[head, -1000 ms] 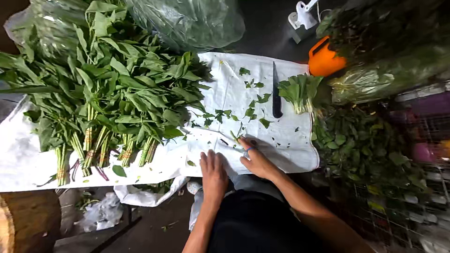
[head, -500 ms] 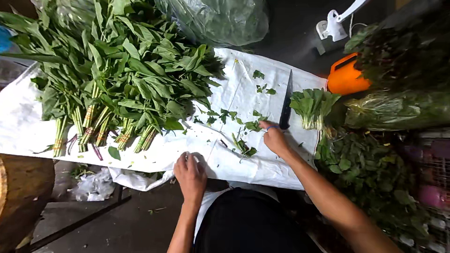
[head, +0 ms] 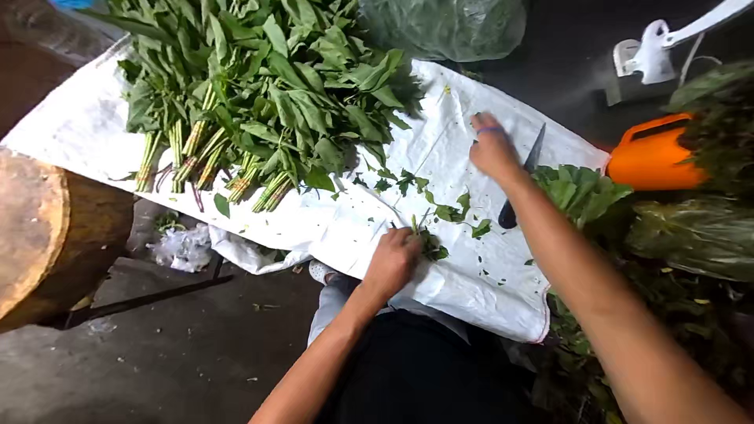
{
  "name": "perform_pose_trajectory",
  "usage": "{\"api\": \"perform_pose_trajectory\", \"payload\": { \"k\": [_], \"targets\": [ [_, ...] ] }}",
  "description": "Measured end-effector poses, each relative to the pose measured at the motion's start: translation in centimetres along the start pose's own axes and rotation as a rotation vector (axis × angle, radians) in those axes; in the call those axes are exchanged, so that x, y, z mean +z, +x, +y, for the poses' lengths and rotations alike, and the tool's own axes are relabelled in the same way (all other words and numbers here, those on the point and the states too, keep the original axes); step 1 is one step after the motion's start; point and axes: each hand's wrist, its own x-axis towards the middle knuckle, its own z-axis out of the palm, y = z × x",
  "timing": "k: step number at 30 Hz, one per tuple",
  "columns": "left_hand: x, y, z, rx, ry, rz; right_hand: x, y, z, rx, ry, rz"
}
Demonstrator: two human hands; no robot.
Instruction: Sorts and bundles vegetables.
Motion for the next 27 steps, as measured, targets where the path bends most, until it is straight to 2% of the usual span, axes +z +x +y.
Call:
{"api": "perform_pose_trajectory", "payload": {
  "k": [2,4,7,9,11,14,16,17,19,21,22,24,27],
  "targets": [
    [-0.4,2.6,0.9,-0.01,0.074,0.003,0.7,4.2,2.2,-0.03,-0.065,0.047],
    [-1.7,5.0,-0.2,-0.163,0.155,0.109,1.4,4.3,2.5,-0.017,-0.129,0.012],
    [-3.1,7.5,-4.1,-0.377,0.295,0.28,2.0,-1.7,-0.5,-0.051,-0.181,-0.107],
    [-2.0,8.1,-5.4,-0.42,0.375,0.262,1.9,-6.7,-2.8,-0.036,-0.189,-0.275],
    [0.1,7.6,-4.8,-0.371,0.376,0.173,0.7,-8.8,-4.2,0.059,-0.109,-0.334],
    [3.6,5.3,-1.3,-0.178,0.265,0.003,0.6,-7.2,-1.1,0.091,-0.018,-0.065],
    [4.4,4.2,1.1,-0.052,0.19,-0.091,1.4,-5.1,1.5,0.151,-0.069,0.007],
    [4.4,3.8,1.7,0.009,0.153,-0.097,1.9,-4.7,2.0,0.198,-0.112,-0.036],
    [3.5,3.6,2.0,0.071,0.1,-0.023,2.0,-5.7,0.1,0.237,-0.146,-0.196],
    [1.6,4.5,1.1,-0.012,0.072,0.086,0.8,-6.9,-2.9,0.227,-0.106,-0.36],
    [1.0,5.4,0.0,-0.078,0.089,0.147,0.1,-6.6,-3.7,0.207,-0.063,-0.381],
    [0.4,7.8,-2.5,-0.194,0.156,0.183,-1.0,-3.7,-3.6,0.153,0.02,-0.269],
    [1.6,9.6,-3.8,-0.137,0.234,0.111,-2.3,4.8,-2.0,0.149,0.175,0.082]
  ]
}}
